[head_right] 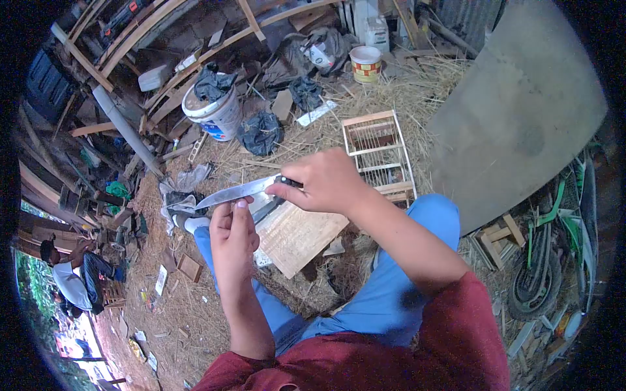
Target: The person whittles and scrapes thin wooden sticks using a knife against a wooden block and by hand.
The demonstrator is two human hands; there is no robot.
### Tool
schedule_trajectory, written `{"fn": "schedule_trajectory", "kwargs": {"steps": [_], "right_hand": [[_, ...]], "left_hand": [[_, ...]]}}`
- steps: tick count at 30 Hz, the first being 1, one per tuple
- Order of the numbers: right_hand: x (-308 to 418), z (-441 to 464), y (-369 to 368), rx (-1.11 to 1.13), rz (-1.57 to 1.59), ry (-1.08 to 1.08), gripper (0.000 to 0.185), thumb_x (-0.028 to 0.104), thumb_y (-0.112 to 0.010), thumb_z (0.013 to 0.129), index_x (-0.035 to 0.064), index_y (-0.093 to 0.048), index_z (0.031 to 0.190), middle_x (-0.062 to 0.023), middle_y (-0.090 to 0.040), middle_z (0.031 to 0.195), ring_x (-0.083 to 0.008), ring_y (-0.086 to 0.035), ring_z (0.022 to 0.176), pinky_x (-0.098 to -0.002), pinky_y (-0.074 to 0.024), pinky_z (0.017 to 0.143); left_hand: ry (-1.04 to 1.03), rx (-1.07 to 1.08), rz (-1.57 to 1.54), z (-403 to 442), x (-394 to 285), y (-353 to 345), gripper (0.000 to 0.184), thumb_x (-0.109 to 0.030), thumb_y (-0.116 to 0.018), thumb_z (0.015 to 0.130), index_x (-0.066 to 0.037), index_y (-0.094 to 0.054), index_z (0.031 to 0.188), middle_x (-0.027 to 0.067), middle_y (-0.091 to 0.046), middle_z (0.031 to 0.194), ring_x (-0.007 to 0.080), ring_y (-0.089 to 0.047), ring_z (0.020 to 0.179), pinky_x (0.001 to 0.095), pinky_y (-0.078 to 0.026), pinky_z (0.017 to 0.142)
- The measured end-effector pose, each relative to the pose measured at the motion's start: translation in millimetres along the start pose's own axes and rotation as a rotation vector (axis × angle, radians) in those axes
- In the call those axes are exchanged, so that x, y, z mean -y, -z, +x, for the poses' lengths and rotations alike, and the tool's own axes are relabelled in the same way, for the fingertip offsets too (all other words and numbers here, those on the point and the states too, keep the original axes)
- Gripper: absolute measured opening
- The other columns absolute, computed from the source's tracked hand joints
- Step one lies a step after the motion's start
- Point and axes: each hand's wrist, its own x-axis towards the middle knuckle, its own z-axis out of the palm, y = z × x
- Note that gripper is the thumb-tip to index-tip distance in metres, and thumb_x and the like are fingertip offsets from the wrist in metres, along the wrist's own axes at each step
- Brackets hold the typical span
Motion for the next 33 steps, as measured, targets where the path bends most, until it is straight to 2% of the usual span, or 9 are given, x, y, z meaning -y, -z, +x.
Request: {"fn": "schedule_trajectory", "kwargs": {"steps": [3,5,11,14,18,23,25,27,33], "right_hand": [[-1,2,2,-0.011,-0.046,-0.012,0.055,0.062,-0.060,0.092,0.0130,-0.065,0.068,-0.0102,-0.061,0.056,-0.0316,-0.064,0.053,-0.0431,-0.0472,0.048],[-19,11,13,0.063,-0.117,-0.410,0.049,0.054,-0.065,0.093,0.0102,-0.067,0.072,-0.0104,-0.059,0.058,-0.0312,-0.060,0.052,-0.0407,-0.0444,0.048],[1,4,7,0.050,0.036,-0.279,0.043,0.047,-0.065,0.095,0.0097,-0.069,0.073,-0.0126,-0.058,0.057,-0.0329,-0.060,0.053,-0.0419,-0.0441,0.050],[16,-3,-7,0.003,0.098,-0.038,0.044,0.047,-0.066,0.095,0.0108,-0.066,0.070,-0.0105,-0.058,0.059,-0.0332,-0.060,0.053,-0.0431,-0.0432,0.048],[18,-1,-1,0.079,0.052,-0.013,0.045,0.050,-0.065,0.095,0.0114,-0.067,0.071,-0.0102,-0.057,0.058,-0.0329,-0.060,0.053,-0.0426,-0.0435,0.048],[-25,6,2,-0.006,-0.005,-0.296,0.054,0.058,-0.060,0.094,0.0107,-0.068,0.071,-0.0125,-0.058,0.053,-0.0346,-0.063,0.053,-0.0456,-0.0468,0.048],[-15,4,8,-0.028,0.101,-0.284,0.054,0.058,-0.059,0.095,0.0101,-0.068,0.072,-0.0130,-0.059,0.055,-0.0357,-0.062,0.053,-0.0458,-0.0467,0.049],[0,-1,2,-0.067,0.140,-0.105,0.053,0.058,-0.060,0.094,0.0108,-0.067,0.071,-0.0126,-0.060,0.056,-0.0353,-0.062,0.053,-0.0454,-0.0465,0.049],[4,-4,-2,0.023,0.113,-0.060,0.054,0.059,-0.060,0.094,0.0121,-0.066,0.068,-0.0115,-0.061,0.057,-0.0346,-0.063,0.054,-0.0462,-0.0471,0.050]], "left_hand": [[-0.006,0.035,-0.018,1,-4,0,0.014,-0.019,-0.053,0.107,-0.008,-0.061,0.108,-0.0100,-0.042,0.063,-0.0016,-0.033,0.049,0.0205,-0.023,0.043],[-0.022,0.046,-0.039,-9,-8,1,0.014,-0.019,-0.052,0.108,-0.008,-0.060,0.107,-0.0101,-0.041,0.062,-0.0016,-0.032,0.049,0.0205,-0.022,0.042],[-0.055,0.023,0.000,-8,-3,3,0.012,-0.018,-0.052,0.107,-0.008,-0.059,0.106,-0.0101,-0.040,0.062,-0.0013,-0.032,0.049,0.0205,-0.022,0.043],[-0.037,0.003,0.035,-7,4,3,0.013,-0.019,-0.053,0.107,-0.008,-0.059,0.108,-0.0101,-0.039,0.062,-0.0013,-0.030,0.049,0.0203,-0.021,0.042],[-0.064,-0.045,0.055,-7,10,0,0.015,-0.021,-0.055,0.107,-0.007,-0.058,0.109,-0.0098,-0.038,0.062,-0.0015,-0.028,0.049,0.0200,-0.021,0.042],[-0.062,0.057,0.017,-17,-6,-5,0.014,-0.020,-0.055,0.107,-0.007,-0.058,0.109,-0.0097,-0.039,0.063,-0.0015,-0.028,0.049,0.0199,-0.021,0.042],[-0.072,0.053,-0.005,-14,-4,-7,0.014,-0.020,-0.054,0.107,-0.007,-0.058,0.109,-0.0097,-0.039,0.063,-0.0015,-0.028,0.049,0.0198,-0.021,0.042],[-0.104,0.046,0.061,-7,3,-5,0.014,-0.020,-0.054,0.107,-0.007,-0.058,0.109,-0.0097,-0.039,0.063,-0.0014,-0.028,0.049,0.0198,-0.020,0.042],[-0.057,0.054,0.051,-8,-1,-2,0.014,-0.019,-0.054,0.107,-0.007,-0.060,0.108,-0.0091,-0.042,0.064,-0.0006,-0.035,0.054,0.0209,-0.024,0.047]]}}
